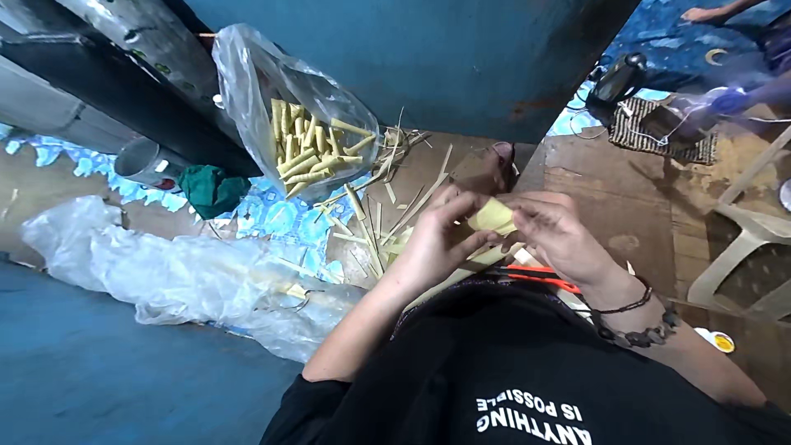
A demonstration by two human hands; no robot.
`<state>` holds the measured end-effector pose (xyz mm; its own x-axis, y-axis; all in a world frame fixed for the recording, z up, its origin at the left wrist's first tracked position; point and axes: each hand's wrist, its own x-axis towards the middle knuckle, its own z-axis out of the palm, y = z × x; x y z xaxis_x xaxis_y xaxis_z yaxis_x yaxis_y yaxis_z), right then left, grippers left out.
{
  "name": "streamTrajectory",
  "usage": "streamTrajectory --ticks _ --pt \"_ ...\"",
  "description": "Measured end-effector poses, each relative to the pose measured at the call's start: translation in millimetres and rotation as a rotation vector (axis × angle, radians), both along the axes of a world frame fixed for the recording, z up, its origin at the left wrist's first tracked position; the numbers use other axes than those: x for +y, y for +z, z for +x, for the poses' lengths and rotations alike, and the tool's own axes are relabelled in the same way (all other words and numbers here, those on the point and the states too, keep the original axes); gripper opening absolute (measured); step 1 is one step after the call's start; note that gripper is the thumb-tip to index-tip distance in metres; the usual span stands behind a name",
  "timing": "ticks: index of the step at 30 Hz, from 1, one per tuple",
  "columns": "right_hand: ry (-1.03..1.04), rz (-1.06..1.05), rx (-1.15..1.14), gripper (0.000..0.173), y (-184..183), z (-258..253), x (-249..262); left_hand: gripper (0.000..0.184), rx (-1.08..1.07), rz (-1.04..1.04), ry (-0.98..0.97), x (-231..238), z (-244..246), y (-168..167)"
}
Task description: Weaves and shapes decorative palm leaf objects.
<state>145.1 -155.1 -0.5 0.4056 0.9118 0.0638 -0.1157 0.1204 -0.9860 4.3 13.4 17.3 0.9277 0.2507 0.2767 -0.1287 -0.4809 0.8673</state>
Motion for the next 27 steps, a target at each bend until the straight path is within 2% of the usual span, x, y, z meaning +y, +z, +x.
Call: streamTrajectory --ticks 3,5,7,10,11,12,13,14,15,16,17,18,19,20,21,22,23,24,25,27 --pt "-0.085 -0.046 0.166 0.026 5.6 -3.7 3.1 0.014 -0.019 0.008 0.012 -1.5 1.2 -2.2" --pt "-0.064 -0.026 0.064 0.023 1.6 -7.3 3.2 0.014 -0.03 0.0 0.038 -3.6 2.6 -2.8" --pt "-0.034 0.002 -0.071 0.028 -4.0 -9.9 0.7 0.021 -0.053 0.029 0.065 -3.8 3.4 -2.9" --pt "-0.081 -0.076 0.206 0.034 5.0 -13.8 0.0 0.019 -0.104 0.029 0.074 -3.8 3.1 -3.3" --pt "-0.09 -0.084 0.205 0.033 7.4 -13.6 -0.6 0.015 -0.103 0.013 0.06 -3.2 2.4 -3.6" --pt "-0.119 -0.062 0.036 0.028 7.5 -14.2 -1.7 0.013 -0.088 -0.01 0.042 -1.9 1.5 -4.0" --pt "-0.181 -0.018 -0.268 0.03 5.2 -14.8 -2.6 0.012 -0.066 -0.04 0.022 -0.3 1.3 -4.8" --pt "-0.247 0.026 -0.581 0.042 2.1 -14.9 -2.9 0.012 -0.045 -0.077 0.006 0.9 1.0 -5.2" --pt "-0.284 0.065 -0.731 0.046 -0.2 -15.3 -2.8 0.013 -0.028 -0.11 -0.009 1.5 0.5 -5.1" --pt "-0.269 0.047 -0.696 0.04 -1.0 -15.2 -4.4 0.014 -0.021 -0.134 -0.025 1.9 0.1 -4.6" --pt "-0.199 -0.015 -0.467 0.032 0.4 -14.5 -5.9 0.014 -0.014 -0.144 -0.04 2.6 -0.2 -4.1" --pt "-0.115 -0.068 -0.118 0.03 3.2 -13.2 -6.3 0.014 -0.008 -0.144 -0.057 3.6 -0.5 -4.0" --pt "-0.077 -0.111 0.133 0.035 5.5 -12.3 -6.8 0.013 0.004 -0.14 -0.077 4.7 -0.7 -3.6" --pt "-0.078 -0.121 0.188 0.036 5.2 -12.5 -7.9 0.012 0.017 -0.146 -0.091 5.5 -0.8 -3.5" --pt "-0.102 -0.093 0.025 0.031 2.4 -13.5 -9.8 0.011 0.027 -0.16 -0.096 6.4 -0.5 -4.1" --pt "-0.158 -0.048 -0.268 0.033 -2.6 -14.5 -11.2 0.011 0.04 -0.175 -0.095 7.8 -0.3 -4.5" --pt "-0.211 -0.003 -0.548 0.041 -8.3 -14.1 -11.8 0.012 0.051 -0.191 -0.095 8.9 -0.5 -4.6" --pt "-0.245 0.017 -0.659 0.043 -11.5 -14.2 -12.5 0.014 0.058 -0.208 -0.098 9.1 -1.2 -4.5" --pt "-0.233 -0.02 -0.559 0.037 -11.4 -14.5 -14.0 0.017 0.065 -0.222 -0.103 8.8 -1.4 -4.0" --pt "-0.142 -0.113 -0.013 0.032 -5.8 -12.9 -14.3 0.019 0.081 -0.226 -0.117 8.5 -1.1 -3.4"
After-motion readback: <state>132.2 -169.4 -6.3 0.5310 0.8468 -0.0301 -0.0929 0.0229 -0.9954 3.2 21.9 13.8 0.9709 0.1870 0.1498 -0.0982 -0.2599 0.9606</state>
